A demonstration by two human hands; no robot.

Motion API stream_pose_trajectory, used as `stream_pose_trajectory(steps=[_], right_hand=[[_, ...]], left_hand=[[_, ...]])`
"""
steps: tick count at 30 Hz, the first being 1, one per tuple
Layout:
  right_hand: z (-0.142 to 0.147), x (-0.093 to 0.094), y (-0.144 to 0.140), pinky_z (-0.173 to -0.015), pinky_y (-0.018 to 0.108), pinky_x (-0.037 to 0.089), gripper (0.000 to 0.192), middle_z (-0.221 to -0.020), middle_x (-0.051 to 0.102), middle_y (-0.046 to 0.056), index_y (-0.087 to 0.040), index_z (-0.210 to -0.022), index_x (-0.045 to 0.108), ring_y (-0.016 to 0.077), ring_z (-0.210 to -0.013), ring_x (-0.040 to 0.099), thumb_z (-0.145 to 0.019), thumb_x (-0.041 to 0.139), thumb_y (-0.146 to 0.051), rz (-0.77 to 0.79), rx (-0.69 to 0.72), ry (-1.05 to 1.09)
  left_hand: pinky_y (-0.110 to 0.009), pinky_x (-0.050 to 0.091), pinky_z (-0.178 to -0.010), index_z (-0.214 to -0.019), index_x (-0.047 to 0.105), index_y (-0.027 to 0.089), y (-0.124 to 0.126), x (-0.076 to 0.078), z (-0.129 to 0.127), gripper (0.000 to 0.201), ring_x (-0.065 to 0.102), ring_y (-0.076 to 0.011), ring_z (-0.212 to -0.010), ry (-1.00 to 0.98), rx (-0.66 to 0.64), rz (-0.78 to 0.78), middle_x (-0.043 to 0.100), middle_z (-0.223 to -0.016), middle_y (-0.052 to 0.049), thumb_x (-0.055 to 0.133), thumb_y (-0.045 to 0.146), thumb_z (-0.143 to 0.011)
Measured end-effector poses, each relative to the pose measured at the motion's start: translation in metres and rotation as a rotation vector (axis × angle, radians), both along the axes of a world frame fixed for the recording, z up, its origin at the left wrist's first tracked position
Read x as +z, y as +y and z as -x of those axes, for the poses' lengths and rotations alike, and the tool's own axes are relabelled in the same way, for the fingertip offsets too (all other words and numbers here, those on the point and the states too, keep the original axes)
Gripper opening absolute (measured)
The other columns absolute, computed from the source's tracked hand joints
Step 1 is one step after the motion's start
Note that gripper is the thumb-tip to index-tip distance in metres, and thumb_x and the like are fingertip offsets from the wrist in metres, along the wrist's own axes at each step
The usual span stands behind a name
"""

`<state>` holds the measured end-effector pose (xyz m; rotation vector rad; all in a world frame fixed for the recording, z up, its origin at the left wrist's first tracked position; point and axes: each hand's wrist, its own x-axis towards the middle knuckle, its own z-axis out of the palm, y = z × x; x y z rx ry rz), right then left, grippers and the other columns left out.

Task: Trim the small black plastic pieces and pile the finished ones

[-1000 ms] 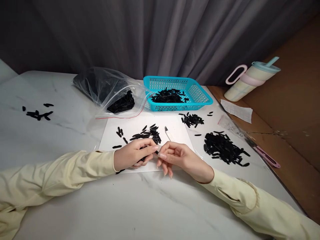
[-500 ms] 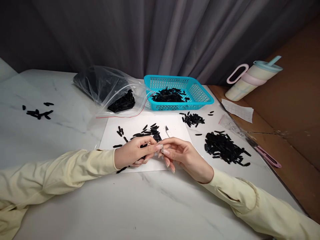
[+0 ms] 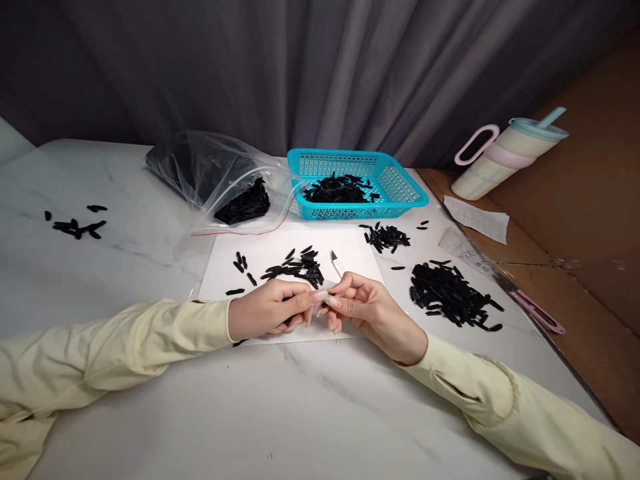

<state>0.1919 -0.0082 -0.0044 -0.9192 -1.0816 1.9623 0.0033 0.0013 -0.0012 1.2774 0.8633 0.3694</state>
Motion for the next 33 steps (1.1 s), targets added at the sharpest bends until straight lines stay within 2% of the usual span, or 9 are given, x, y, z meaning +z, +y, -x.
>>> stream_pose_trajectory(steps=[3,8,13,22,30,33], right_hand=[[0.0006,-0.0003,-0.0007,-0.056,0.021,0.046,0.019,-0.057,0.067,0.0,-0.015,-0.072,0.056,0.0092,-0.052,0.06,-0.073,0.072,-0.024,-0.01,0.005,-0.014],[0.0019,0.0002,-0.0035,-0.049,0.02,0.043,0.025,-0.058,0.067,0.0,-0.015,-0.063,0.052,0.0067,-0.044,0.054,-0.073,0.072,-0.026,-0.025,-0.041,-0.056],[0.0008,0.0003,-0.0037,-0.043,0.017,0.037,0.025,-0.055,0.065,-0.001,-0.014,-0.063,0.051,0.0046,-0.039,0.049,-0.074,0.071,-0.025,-0.031,-0.039,-0.068],[0.0017,0.0014,-0.003,-0.06,0.023,0.048,0.012,-0.071,0.069,0.004,-0.013,-0.073,0.06,0.0096,-0.058,0.061,-0.078,0.067,-0.02,-0.012,-0.008,0.038],[0.0014,0.0001,-0.0038,-0.058,0.022,0.047,0.011,-0.066,0.068,0.003,-0.012,-0.073,0.059,0.0095,-0.056,0.061,-0.08,0.065,-0.019,-0.067,0.019,0.007],[0.0011,0.002,-0.0033,-0.057,0.023,0.048,0.008,-0.069,0.068,0.003,-0.013,-0.08,0.059,0.0098,-0.055,0.061,-0.08,0.065,-0.018,-0.059,0.049,0.016]], left_hand=[[-0.014,0.022,-0.029,-0.065,0.045,0.017,-0.0001,0.0003,-0.0014,0.039,0.026,-0.0021,-0.031,-0.014,-0.017,-0.029,0.036,-0.044,0.008,0.043,0.051,-0.085],[-0.015,0.024,-0.033,-0.064,0.046,0.016,-0.0004,0.0014,-0.0019,0.043,0.029,-0.0023,-0.033,0.014,-0.057,-0.091,0.038,-0.045,0.007,0.042,0.052,-0.085],[-0.015,0.023,-0.032,-0.065,0.048,0.015,-0.0011,0.0022,-0.0002,0.049,0.028,-0.003,-0.034,0.025,-0.084,-0.078,0.037,-0.045,0.007,0.035,0.057,-0.085],[-0.014,0.021,-0.029,-0.061,0.047,0.015,-0.0008,0.0022,-0.0015,0.05,0.027,-0.0029,-0.033,0.006,-0.035,0.03,0.036,-0.044,0.007,0.033,0.056,-0.087],[-0.012,0.023,-0.03,-0.062,0.044,0.016,0.0003,-0.0013,0.0005,0.04,0.027,-0.0019,-0.033,-0.021,-0.041,0.015,0.036,-0.044,0.008,0.04,0.046,-0.088],[-0.011,0.023,-0.03,-0.064,0.045,0.016,0.0003,-0.0022,0.0017,0.039,0.027,-0.002,-0.033,-0.025,-0.035,0.019,0.037,-0.044,0.008,0.04,0.046,-0.088]])
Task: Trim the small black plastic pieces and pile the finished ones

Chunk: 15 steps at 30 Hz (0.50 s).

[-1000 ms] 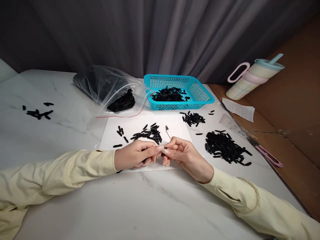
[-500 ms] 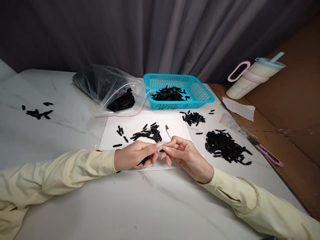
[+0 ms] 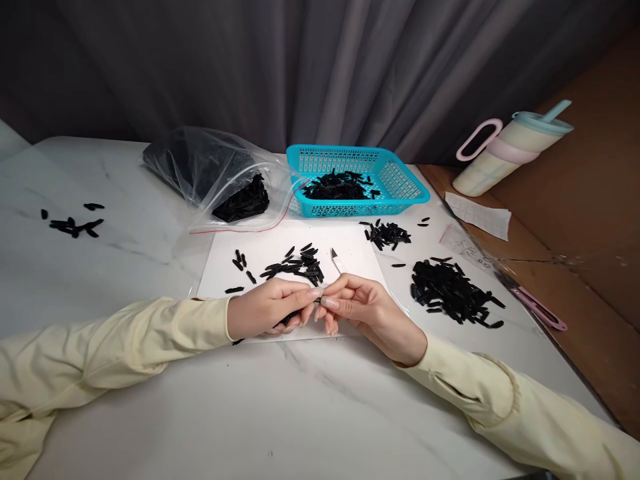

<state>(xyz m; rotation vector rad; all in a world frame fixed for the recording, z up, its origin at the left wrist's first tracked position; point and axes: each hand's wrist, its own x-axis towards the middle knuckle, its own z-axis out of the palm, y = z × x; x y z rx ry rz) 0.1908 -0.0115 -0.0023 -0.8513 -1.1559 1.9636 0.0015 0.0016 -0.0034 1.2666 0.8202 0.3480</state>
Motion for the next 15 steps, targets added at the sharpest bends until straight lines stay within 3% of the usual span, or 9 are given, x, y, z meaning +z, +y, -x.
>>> stream_pose_trajectory(steps=[5,15], right_hand=[[-0.0013,0.0018,-0.0001,-0.057,0.025,0.048,0.009,-0.073,0.067,0.004,-0.015,-0.089,0.055,0.0121,-0.058,0.062,-0.085,0.058,-0.023,0.016,0.06,0.007],[-0.0019,0.0016,0.0001,-0.059,0.025,0.046,0.012,-0.072,0.066,0.003,-0.016,-0.091,0.053,0.0107,-0.057,0.058,-0.084,0.059,-0.023,0.0,0.079,-0.001]], left_hand=[[-0.011,0.023,-0.029,-0.065,0.046,0.015,-0.0001,-0.0006,-0.0004,0.038,0.028,-0.002,-0.033,-0.009,-0.008,0.007,0.038,-0.046,0.007,0.04,0.045,-0.088],[-0.012,0.022,-0.03,-0.063,0.048,0.015,-0.0002,0.002,-0.0006,0.042,0.028,-0.0022,-0.033,-0.01,0.007,0.031,0.037,-0.044,0.007,0.038,0.047,-0.088]])
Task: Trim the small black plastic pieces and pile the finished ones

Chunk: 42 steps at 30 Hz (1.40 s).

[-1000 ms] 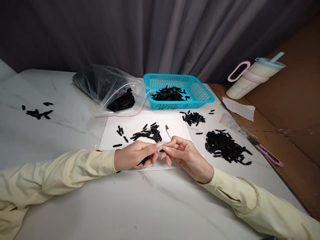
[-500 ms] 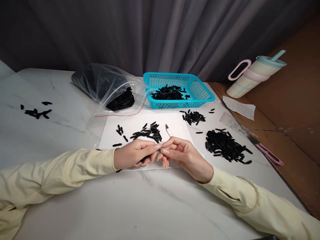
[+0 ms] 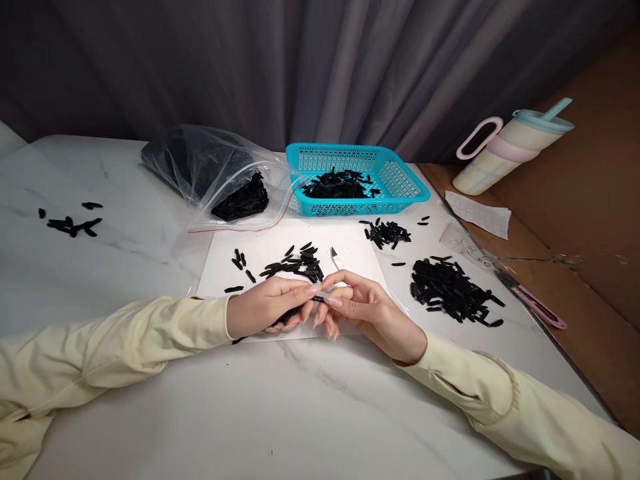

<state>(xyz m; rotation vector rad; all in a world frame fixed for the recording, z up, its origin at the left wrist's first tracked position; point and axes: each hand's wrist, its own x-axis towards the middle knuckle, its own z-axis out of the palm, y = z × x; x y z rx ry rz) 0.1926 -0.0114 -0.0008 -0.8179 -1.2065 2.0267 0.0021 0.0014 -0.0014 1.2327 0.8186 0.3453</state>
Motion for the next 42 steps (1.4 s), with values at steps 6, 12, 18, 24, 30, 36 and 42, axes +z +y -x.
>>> stream_pose_trajectory(steps=[6,12,18,24,30,36,42], right_hand=[[0.001,-0.0017,-0.0018,-0.057,0.025,0.047,0.014,-0.078,0.068,0.006,-0.015,-0.083,0.054,0.013,-0.064,0.061,-0.083,0.061,-0.028,-0.019,-0.008,-0.017],[0.0018,-0.0024,-0.002,-0.056,0.025,0.048,0.016,-0.078,0.069,0.007,-0.015,-0.08,0.055,0.0134,-0.065,0.061,-0.084,0.06,-0.029,-0.031,-0.017,-0.039],[0.0022,-0.0002,-0.0013,-0.055,0.025,0.048,0.017,-0.077,0.068,0.007,-0.015,-0.077,0.055,0.0132,-0.064,0.06,-0.085,0.059,-0.03,-0.034,-0.023,-0.046],[0.0024,-0.0018,-0.0004,-0.054,0.024,0.048,0.016,-0.076,0.068,0.006,-0.014,-0.078,0.055,0.0125,-0.063,0.06,-0.086,0.057,-0.029,-0.058,-0.02,-0.041],[0.0019,-0.0026,-0.0005,-0.053,0.023,0.048,0.014,-0.078,0.069,0.007,-0.014,-0.08,0.055,0.0117,-0.062,0.06,-0.087,0.056,-0.026,-0.066,-0.037,-0.039],[0.0013,-0.0032,0.0,-0.053,0.023,0.048,0.014,-0.079,0.069,0.007,-0.015,-0.08,0.055,0.0123,-0.062,0.06,-0.086,0.057,-0.027,-0.06,-0.037,-0.033],[0.0006,-0.0021,0.0006,-0.054,0.024,0.048,0.017,-0.081,0.07,0.008,-0.015,-0.078,0.057,0.0129,-0.063,0.06,-0.087,0.056,-0.029,-0.037,-0.032,-0.013]], left_hand=[[-0.013,0.021,-0.029,-0.058,0.045,0.015,0.0009,0.0011,-0.0009,0.044,0.026,-0.0019,-0.03,-0.033,0.027,0.023,0.037,-0.04,0.007,0.04,0.047,-0.087],[-0.014,0.019,-0.029,-0.055,0.046,0.015,0.0008,0.0047,-0.003,0.047,0.025,-0.002,-0.028,-0.014,0.046,0.043,0.036,-0.038,0.006,0.042,0.051,-0.085],[-0.016,0.018,-0.029,-0.053,0.046,0.014,0.0008,0.0049,-0.0023,0.052,0.024,-0.0024,-0.029,0.004,0.03,0.047,0.034,-0.036,0.006,0.042,0.057,-0.083],[-0.015,0.019,-0.03,-0.054,0.046,0.014,0.0008,0.0049,-0.0018,0.049,0.025,-0.0025,-0.03,-0.006,0.04,0.059,0.036,-0.039,0.006,0.042,0.052,-0.085],[-0.014,0.019,-0.03,-0.056,0.045,0.015,0.0014,0.0045,-0.0013,0.045,0.025,-0.0028,-0.03,-0.019,0.044,0.104,0.037,-0.039,0.006,0.038,0.045,-0.089],[-0.014,0.019,-0.03,-0.056,0.045,0.015,0.0018,0.0049,-0.0021,0.043,0.024,-0.0032,-0.029,-0.032,0.041,0.108,0.035,-0.037,0.006,0.037,0.043,-0.089],[-0.014,0.018,-0.029,-0.056,0.045,0.015,0.0006,0.0048,-0.0019,0.042,0.023,-0.0029,-0.029,-0.018,0.057,0.103,0.036,-0.036,0.006,0.04,0.044,-0.086]])
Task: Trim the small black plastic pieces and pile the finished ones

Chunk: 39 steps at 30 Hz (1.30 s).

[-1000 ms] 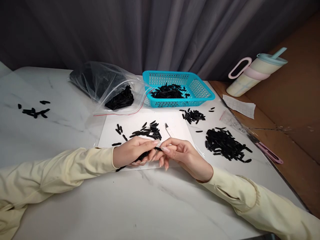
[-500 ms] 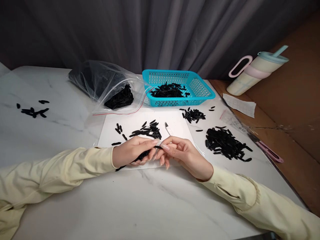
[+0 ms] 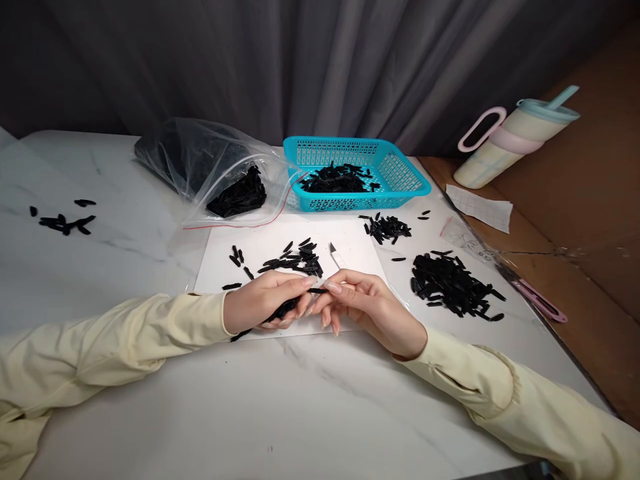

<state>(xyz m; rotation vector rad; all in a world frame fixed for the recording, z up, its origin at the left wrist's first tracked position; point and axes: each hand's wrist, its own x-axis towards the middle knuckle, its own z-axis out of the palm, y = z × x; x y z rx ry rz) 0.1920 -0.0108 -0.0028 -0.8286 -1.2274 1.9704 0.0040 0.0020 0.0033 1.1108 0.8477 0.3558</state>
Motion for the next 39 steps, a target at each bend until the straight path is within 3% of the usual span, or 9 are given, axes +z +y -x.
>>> stream_pose_trajectory(steps=[13,19,39], right_hand=[[0.0003,0.0007,0.0012,-0.051,0.023,0.048,0.019,-0.074,0.07,0.008,-0.014,-0.075,0.057,0.0132,-0.06,0.06,-0.085,0.057,-0.03,0.07,-0.006,0.003],[0.0005,0.0014,0.0001,-0.051,0.022,0.048,0.026,-0.074,0.069,0.008,-0.011,-0.077,0.063,0.0124,-0.059,0.061,-0.086,0.056,-0.035,0.032,0.042,-0.032],[-0.0005,-0.0037,-0.0003,-0.05,0.021,0.047,0.014,-0.074,0.069,0.008,-0.012,-0.079,0.06,0.012,-0.061,0.061,-0.085,0.058,-0.024,0.005,0.032,0.008]], left_hand=[[-0.014,0.019,-0.029,-0.06,0.046,0.016,0.0006,-0.0029,0.0018,0.039,0.024,-0.0032,-0.03,-0.032,-0.007,-0.025,0.037,-0.039,0.007,0.043,0.044,-0.086],[-0.013,0.019,-0.028,-0.06,0.046,0.015,0.0007,-0.0043,0.0031,0.039,0.025,-0.003,-0.03,-0.051,-0.009,-0.039,0.037,-0.04,0.007,0.043,0.043,-0.087],[-0.015,0.018,-0.028,-0.063,0.048,0.015,0.0011,-0.0055,0.0035,0.039,0.025,-0.0036,-0.031,-0.132,-0.021,0.022,0.039,-0.041,0.006,0.044,0.045,-0.086]])
